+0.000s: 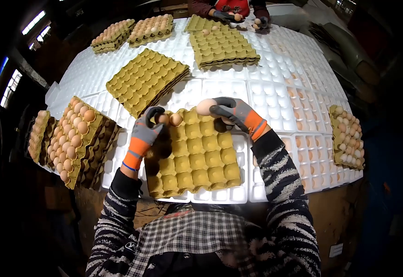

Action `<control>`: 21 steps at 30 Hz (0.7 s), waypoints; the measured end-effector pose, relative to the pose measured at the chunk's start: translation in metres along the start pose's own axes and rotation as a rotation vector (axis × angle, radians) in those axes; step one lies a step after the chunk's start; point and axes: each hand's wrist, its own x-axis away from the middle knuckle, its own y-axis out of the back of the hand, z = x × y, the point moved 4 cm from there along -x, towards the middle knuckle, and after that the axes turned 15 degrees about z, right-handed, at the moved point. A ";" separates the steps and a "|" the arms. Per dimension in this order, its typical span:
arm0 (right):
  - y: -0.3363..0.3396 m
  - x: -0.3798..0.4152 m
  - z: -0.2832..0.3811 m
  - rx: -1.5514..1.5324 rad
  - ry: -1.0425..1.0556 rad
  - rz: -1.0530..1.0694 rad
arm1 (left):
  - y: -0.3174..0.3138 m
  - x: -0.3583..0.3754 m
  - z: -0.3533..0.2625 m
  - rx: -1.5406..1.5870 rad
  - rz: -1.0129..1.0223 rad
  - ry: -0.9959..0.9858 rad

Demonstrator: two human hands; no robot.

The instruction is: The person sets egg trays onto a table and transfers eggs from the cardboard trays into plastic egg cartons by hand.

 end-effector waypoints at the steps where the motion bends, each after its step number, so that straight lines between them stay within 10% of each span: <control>1: -0.013 0.043 0.009 -0.288 0.116 -0.102 | 0.005 -0.001 -0.012 -0.116 -0.019 -0.057; 6: 0.031 0.160 -0.043 -0.295 0.023 -0.181 | -0.023 -0.023 -0.015 -0.690 0.158 0.038; 16: 0.004 0.256 -0.092 0.986 -0.533 -0.305 | -0.013 -0.028 0.032 0.159 -0.022 -0.090; 21: 0.006 0.273 -0.090 0.986 -0.457 -0.372 | -0.088 0.026 -0.125 0.113 0.318 -0.235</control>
